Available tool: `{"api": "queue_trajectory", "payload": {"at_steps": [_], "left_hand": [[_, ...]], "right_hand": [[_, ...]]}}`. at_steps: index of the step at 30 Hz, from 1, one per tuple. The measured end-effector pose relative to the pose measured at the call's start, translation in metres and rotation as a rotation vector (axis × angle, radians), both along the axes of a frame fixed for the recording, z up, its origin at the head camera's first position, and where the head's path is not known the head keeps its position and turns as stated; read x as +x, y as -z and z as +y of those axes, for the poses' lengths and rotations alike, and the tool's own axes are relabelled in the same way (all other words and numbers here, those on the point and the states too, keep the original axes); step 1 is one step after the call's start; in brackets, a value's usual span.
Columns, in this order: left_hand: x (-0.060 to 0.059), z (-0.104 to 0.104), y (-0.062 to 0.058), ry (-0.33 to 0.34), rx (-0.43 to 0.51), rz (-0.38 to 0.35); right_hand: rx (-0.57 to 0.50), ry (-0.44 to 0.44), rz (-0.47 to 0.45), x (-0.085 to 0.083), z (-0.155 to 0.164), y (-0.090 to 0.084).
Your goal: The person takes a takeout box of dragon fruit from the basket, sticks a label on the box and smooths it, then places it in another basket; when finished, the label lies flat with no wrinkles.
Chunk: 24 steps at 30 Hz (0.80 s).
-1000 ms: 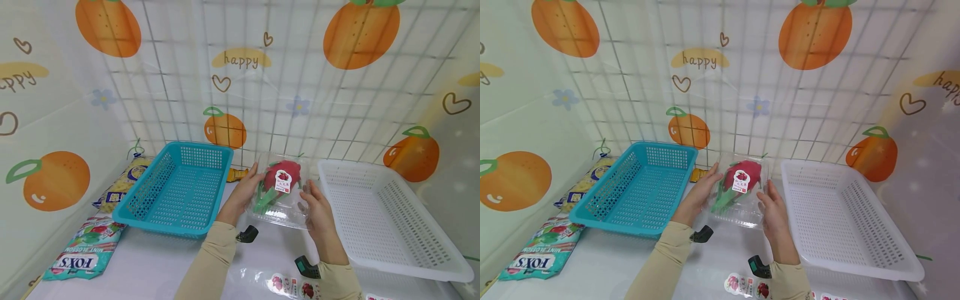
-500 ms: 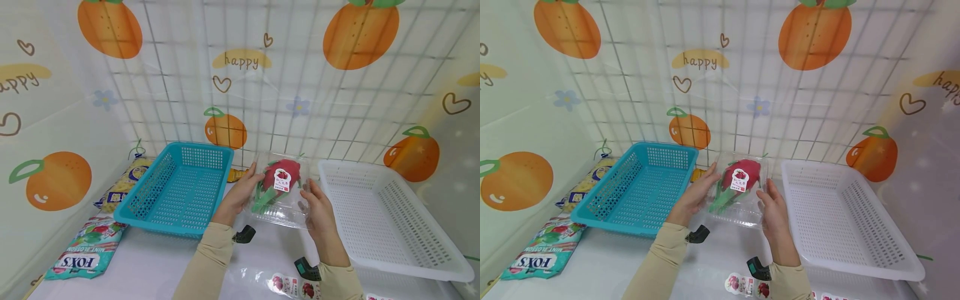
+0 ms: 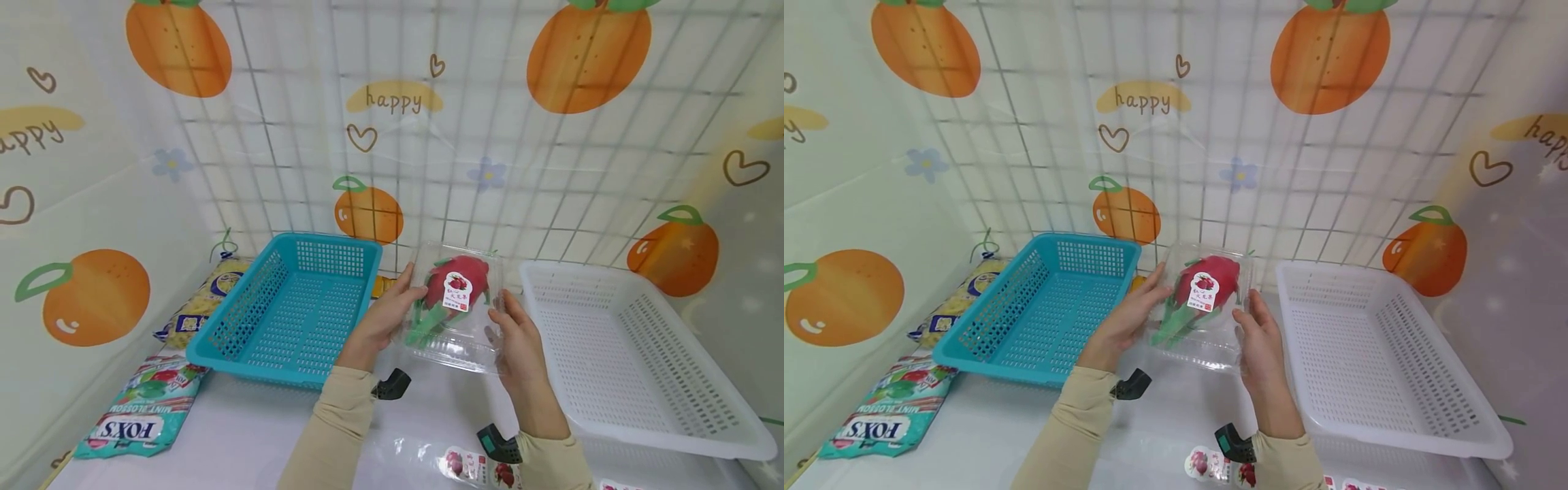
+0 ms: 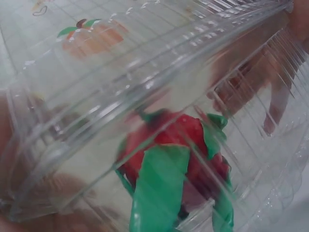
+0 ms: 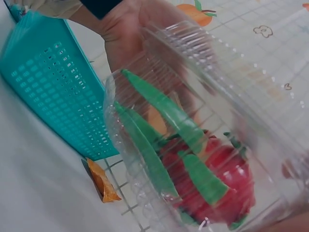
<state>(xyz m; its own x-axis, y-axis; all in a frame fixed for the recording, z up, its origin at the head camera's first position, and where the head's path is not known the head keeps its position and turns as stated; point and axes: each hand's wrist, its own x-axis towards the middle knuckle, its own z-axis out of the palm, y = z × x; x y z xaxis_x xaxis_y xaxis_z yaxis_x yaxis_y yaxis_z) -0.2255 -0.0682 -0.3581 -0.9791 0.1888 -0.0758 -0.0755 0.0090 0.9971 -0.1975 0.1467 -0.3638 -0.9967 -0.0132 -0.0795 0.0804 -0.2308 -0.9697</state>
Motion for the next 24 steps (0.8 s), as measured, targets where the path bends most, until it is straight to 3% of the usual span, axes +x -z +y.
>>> {"api": "queue_trajectory", "payload": {"at_steps": [12,24], "left_hand": [[0.003,-0.009,-0.001,0.027,0.088,0.019],[0.011,-0.018,-0.004,-0.011,0.068,-0.001]], "right_hand": [[-0.012,0.029,-0.006,0.003,-0.010,-0.005],[0.043,0.018,-0.007,0.006,-0.018,-0.009]]}}
